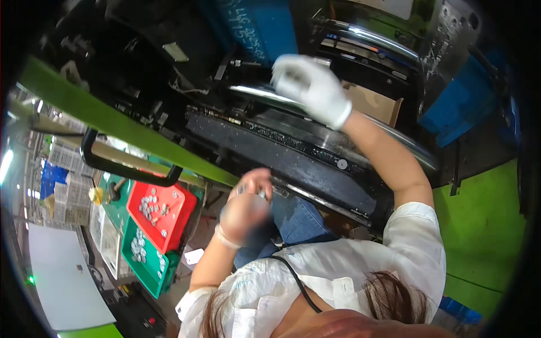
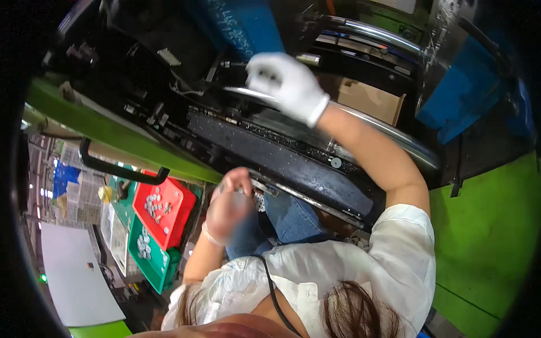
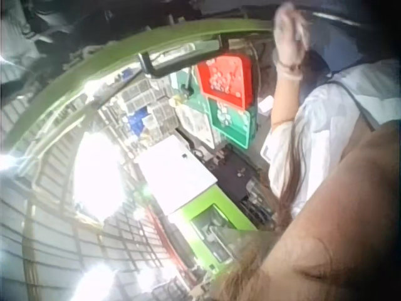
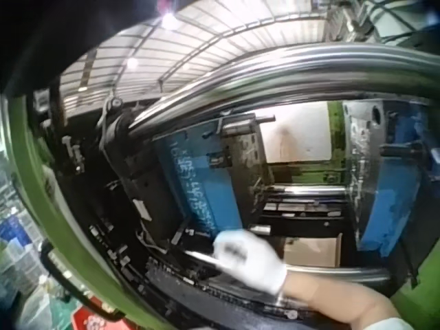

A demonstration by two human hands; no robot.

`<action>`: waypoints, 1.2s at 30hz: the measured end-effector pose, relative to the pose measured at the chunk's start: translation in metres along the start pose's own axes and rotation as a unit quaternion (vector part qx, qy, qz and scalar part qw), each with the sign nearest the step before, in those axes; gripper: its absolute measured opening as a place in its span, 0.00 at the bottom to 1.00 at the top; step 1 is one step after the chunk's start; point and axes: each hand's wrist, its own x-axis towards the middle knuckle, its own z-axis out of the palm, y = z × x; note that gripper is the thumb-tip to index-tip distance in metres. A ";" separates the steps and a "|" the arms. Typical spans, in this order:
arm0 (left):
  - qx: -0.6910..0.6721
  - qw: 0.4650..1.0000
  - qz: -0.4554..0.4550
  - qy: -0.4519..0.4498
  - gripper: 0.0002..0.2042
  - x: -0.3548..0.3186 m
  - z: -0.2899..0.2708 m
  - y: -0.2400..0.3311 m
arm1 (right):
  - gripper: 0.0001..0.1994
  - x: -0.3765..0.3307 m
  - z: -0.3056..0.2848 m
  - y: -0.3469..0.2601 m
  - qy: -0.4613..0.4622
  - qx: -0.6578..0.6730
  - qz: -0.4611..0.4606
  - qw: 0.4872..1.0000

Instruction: The person places metal inserts into a molding machine, taps them into place with a mallet, and slides the machine door shut. The person then retrieves molded plastic parts from below the machine and sorts them into trays.

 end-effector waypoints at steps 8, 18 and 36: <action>0.130 0.963 -0.172 0.163 0.11 -0.056 -0.120 -0.055 | 0.21 0.082 -0.102 0.171 0.176 -0.121 0.144 0.966; 0.059 0.953 -0.122 0.270 0.09 -0.063 -0.184 -0.075 | 0.23 0.100 -0.092 0.190 0.154 -0.051 0.130 0.978; 0.075 0.951 -0.121 0.276 0.09 -0.060 -0.182 -0.074 | 0.23 0.122 -0.071 0.212 0.236 -0.073 0.165 0.955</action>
